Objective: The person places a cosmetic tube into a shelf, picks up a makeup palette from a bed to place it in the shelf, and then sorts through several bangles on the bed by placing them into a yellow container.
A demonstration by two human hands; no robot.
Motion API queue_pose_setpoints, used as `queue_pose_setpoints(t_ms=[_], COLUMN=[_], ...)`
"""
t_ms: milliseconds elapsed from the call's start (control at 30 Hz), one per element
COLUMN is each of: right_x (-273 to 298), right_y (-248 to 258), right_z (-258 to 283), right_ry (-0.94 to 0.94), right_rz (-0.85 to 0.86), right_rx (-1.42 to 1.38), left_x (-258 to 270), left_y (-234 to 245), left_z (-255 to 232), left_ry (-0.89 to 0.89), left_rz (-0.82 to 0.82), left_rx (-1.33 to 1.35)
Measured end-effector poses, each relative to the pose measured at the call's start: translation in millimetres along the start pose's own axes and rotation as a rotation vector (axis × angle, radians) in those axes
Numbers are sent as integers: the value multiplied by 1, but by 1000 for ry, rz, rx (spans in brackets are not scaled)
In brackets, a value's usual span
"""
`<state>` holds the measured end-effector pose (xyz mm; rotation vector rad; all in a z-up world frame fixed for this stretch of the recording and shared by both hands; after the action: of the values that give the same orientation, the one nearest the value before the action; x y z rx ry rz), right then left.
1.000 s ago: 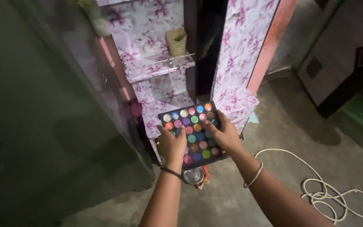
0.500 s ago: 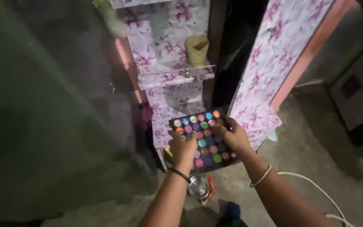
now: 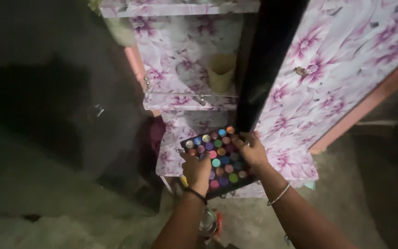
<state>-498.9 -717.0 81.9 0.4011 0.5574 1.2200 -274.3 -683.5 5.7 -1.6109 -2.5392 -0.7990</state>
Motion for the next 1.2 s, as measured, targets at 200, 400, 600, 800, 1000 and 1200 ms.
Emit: queue_pose_setpoints(t_ms=[200,400,600,800,1000,1200], right_x=[-14,-39,-34,-62,-93,-105], right_y=[-7,-39,-86,-130,-165,-191], right_z=[18,2,-49,-112,-172,-206], right_ry=[402,208,-62,-215,-266,-328], right_rz=[104,243,217,165,121,119], right_rx=[-32,-100,-320,-438,-704,-693], left_x=[0,-5,-44,-120,-211,-265], left_y=[-22,-18,-10,-46,-116,-158], left_z=[23,22,44,72,114,131], left_ry=[-15,-157,127,49,-60,-107], left_rz=[-112,-153,21,182,375,409], left_rx=[118,16,46,529,558,451])
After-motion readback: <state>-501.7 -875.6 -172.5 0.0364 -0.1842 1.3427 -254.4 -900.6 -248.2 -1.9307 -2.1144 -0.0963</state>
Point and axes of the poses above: each hand's wrist, its own x-axis away from the middle knuckle, its own y-axis out of the back of the hand, z = x × y, the point moved 6 cm from there along -x, towards the middle knuckle, and after that the axes turned 2 degrees about -x, right-handed, at the moved point
